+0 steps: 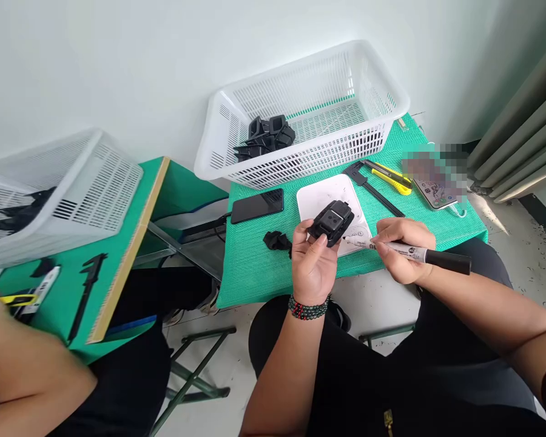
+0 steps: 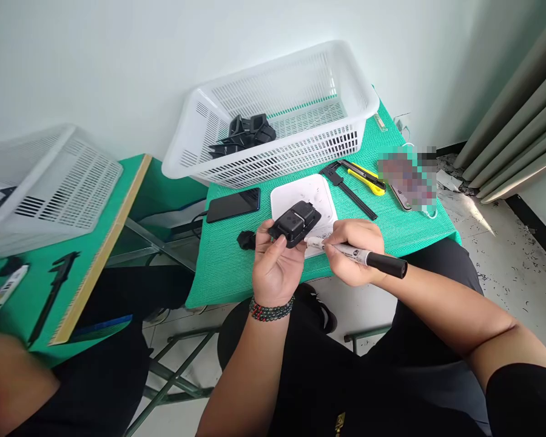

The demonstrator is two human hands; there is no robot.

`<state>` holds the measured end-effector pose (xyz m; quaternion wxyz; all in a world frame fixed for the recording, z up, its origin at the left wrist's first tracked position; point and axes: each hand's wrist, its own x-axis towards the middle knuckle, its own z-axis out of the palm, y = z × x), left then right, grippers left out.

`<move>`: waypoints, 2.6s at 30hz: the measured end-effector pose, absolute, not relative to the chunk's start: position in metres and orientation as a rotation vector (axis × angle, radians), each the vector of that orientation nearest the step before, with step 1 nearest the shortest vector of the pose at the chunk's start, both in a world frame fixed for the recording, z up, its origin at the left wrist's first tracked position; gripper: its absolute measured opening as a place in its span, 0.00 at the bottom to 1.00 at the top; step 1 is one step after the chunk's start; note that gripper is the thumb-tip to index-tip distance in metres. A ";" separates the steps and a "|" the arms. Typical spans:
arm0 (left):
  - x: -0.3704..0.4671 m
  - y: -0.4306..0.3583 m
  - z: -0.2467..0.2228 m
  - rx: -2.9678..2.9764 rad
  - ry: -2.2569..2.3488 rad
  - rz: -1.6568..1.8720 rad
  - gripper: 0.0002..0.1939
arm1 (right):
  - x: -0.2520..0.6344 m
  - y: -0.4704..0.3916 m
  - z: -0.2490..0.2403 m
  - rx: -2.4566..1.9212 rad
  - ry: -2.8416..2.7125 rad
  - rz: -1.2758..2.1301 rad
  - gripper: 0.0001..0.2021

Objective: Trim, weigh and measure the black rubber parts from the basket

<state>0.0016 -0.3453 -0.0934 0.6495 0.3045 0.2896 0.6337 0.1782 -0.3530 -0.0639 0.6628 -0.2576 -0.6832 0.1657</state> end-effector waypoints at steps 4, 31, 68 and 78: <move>0.002 -0.345 -0.092 0.624 0.644 1.440 0.10 | 0.179 -0.353 -0.064 -0.588 -1.530 0.375 0.06; 0.006 -0.348 -0.100 0.730 0.749 1.471 0.22 | 0.173 -0.352 -0.072 -0.522 -1.640 0.212 0.04; -0.006 -0.343 -0.097 0.757 0.816 1.538 0.21 | 0.174 -0.350 -0.066 -0.629 -1.552 0.881 0.10; -0.021 -0.331 -0.095 0.884 0.720 1.600 0.16 | 0.208 -0.316 -0.068 -0.861 -1.582 0.685 0.09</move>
